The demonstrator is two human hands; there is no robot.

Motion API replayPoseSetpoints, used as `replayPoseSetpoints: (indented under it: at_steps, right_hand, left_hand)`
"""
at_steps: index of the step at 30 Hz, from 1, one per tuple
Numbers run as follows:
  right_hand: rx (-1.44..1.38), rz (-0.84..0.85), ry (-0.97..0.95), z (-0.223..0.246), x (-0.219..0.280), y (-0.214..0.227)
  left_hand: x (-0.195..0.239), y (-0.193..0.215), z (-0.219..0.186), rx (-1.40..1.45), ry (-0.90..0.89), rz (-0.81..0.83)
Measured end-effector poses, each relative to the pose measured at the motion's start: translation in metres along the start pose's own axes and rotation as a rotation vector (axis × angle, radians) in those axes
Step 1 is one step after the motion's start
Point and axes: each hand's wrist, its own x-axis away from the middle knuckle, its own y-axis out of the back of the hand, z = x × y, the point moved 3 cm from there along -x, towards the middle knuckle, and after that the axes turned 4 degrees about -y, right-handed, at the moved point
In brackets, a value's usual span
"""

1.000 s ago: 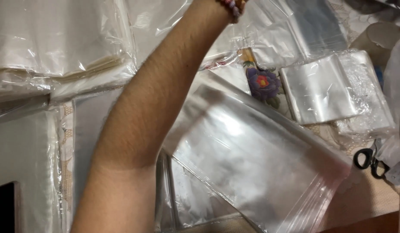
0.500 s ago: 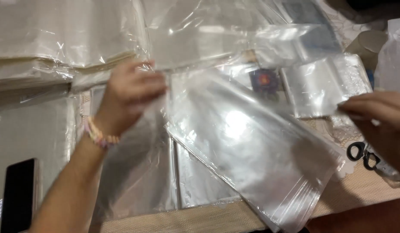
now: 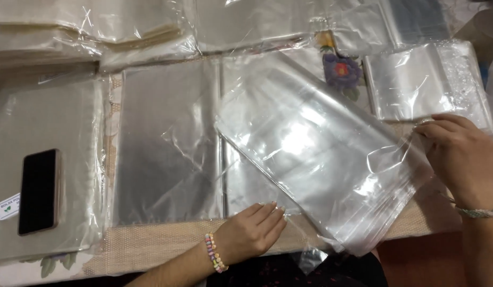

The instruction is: The person organizes and stacks clear plastic sheets on a table. They pick up individual sheets, align them, and place them into a neat pile while occasionally smoothing the plastic.

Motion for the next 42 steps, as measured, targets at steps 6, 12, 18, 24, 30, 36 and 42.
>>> replayPoseSetpoints:
  at_steps: [6, 12, 18, 24, 30, 36, 42]
  right_hand:
    - [-0.134, 0.143, -0.096, -0.016, 0.021, -0.002]
    - [-0.397, -0.016, -0.058, -0.022, 0.026, 0.017]
    - [-0.226, -0.054, 0.131, 0.013, 0.010, 0.051]
    - [-0.301, -0.079, 0.194, 0.012, 0.003, 0.034]
    - [-0.982, -0.054, 0.069, 0.006, -0.056, 0.073]
    - [-1.662, -0.077, -0.449, -0.002, -0.175, 0.032]
    - [-1.706, 0.800, -0.089, 0.087, -0.207, 0.026]
  left_hand:
    - [-0.003, -0.007, -0.006, 0.050, -0.050, -0.008]
    - [-0.007, -0.003, -0.011, 0.042, -0.078, -0.047]
    - [-0.005, -0.003, -0.008, 0.049, -0.061, -0.030]
    - [-0.003, -0.005, 0.007, -0.008, 0.212, 0.088]
    - [-0.025, 0.043, 0.047, 0.297, 0.231, -0.223]
    - [-0.008, 0.075, 0.128, 0.969, 1.114, -0.766]
    - [0.050, 0.073, 0.201, 1.190, 1.396, -1.118]
